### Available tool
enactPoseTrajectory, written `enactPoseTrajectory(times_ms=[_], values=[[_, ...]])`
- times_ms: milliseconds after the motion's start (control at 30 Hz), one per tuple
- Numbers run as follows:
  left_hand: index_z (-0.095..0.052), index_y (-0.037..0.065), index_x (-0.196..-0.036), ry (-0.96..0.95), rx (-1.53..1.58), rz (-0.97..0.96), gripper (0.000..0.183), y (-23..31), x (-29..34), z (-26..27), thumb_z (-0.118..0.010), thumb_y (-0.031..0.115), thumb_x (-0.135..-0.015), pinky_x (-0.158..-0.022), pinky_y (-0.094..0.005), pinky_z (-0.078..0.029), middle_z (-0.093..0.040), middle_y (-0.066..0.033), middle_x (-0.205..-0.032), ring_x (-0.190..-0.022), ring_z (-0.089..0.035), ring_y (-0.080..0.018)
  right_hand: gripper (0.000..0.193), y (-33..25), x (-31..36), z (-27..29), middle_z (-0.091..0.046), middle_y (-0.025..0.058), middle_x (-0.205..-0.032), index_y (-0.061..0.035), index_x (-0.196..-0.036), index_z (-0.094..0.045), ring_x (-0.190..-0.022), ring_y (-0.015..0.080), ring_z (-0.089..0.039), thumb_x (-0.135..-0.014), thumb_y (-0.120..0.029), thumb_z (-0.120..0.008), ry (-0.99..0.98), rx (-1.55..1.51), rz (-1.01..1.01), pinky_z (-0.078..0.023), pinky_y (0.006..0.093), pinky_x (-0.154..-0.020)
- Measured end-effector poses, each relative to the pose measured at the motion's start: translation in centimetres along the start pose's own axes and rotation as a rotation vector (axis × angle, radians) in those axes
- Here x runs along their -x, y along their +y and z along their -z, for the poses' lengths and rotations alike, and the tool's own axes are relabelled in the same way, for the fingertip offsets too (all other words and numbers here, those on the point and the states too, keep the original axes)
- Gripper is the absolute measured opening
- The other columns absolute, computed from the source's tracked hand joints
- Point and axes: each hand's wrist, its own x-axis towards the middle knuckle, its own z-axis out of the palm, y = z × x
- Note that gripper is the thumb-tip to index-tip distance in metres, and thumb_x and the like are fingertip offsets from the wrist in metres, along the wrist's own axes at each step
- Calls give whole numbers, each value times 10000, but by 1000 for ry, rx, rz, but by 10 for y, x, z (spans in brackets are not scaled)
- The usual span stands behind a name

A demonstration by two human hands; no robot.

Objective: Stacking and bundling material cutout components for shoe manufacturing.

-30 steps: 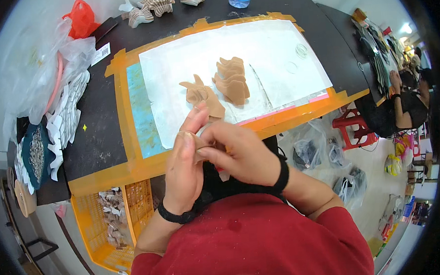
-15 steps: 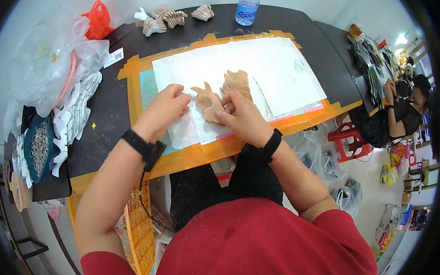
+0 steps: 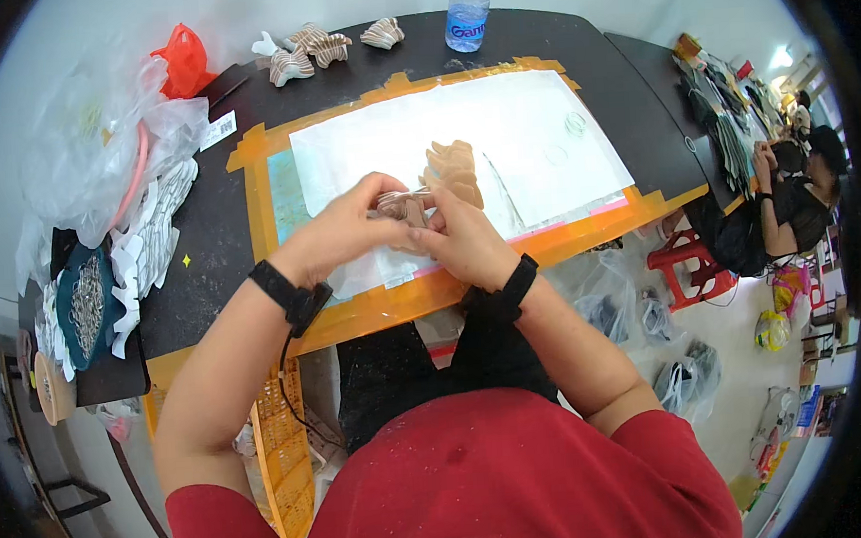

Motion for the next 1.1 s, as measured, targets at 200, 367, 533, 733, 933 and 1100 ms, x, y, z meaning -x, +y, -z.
enactPoseTrajectory(times_ms=[200, 367, 533, 733, 933, 1100], values=[[-416, 51, -1367, 137, -250, -254, 593, -7, 21, -24, -661, 50, -827, -906, -301, -499, -601, -132, -1164, -1073, -610, -181, 269, 16, 0, -19, -664, 154, -824, 55, -1106, -543, -770, 267, -669, -912, -104, -641, -161, -523, -103, -540, 348, -717], [-419, 17, -1314, 278, -655, -175, 595, 15, 52, -24, -670, 26, -775, -879, -404, -508, -594, -237, -1137, -1029, -618, -359, 370, 1, 20, -15, -597, 202, -1151, 33, -1264, -504, -888, 264, -671, -924, -57, -617, 44, -252, 166, -547, 349, -790], [-417, 25, -1342, 309, -840, -299, 670, -8, 66, -28, -728, 49, -749, -901, -451, -506, -618, -239, -1113, -1036, -612, -420, 469, -18, 29, -22, -512, 225, -1292, 8, -1363, -467, -1084, 368, -600, -915, -29, -600, 226, -159, 472, -500, 410, -943], [-375, 51, -1431, 340, -557, -248, 786, -11, 62, -39, -743, 45, -737, -965, -433, -477, -578, -236, -1215, -1132, -578, -402, 434, 4, 26, -45, -495, 246, -1335, 10, -1339, -499, -1220, 406, -510, -919, -51, -587, 250, -3, 499, -439, 433, -1026], [-366, 73, -1457, 377, -668, -385, 816, -17, 62, -37, -731, 33, -729, -976, -434, -467, -573, -231, -1224, -1152, -562, -396, 292, 11, 17, -42, -600, 225, -1131, 3, -1174, -580, -1045, 409, -577, -885, -31, -551, 166, 51, 511, -475, 459, -918], [-345, 65, -1465, 330, -663, -419, 835, -9, 66, -35, -723, 15, -722, -945, -455, -469, -581, -214, -1131, -1082, -549, -409, 173, 4, 14, -35, -630, 195, -977, -14, -1027, -619, -940, 396, -597, -873, -19, -541, 95, 162, 432, -484, 470, -838]])
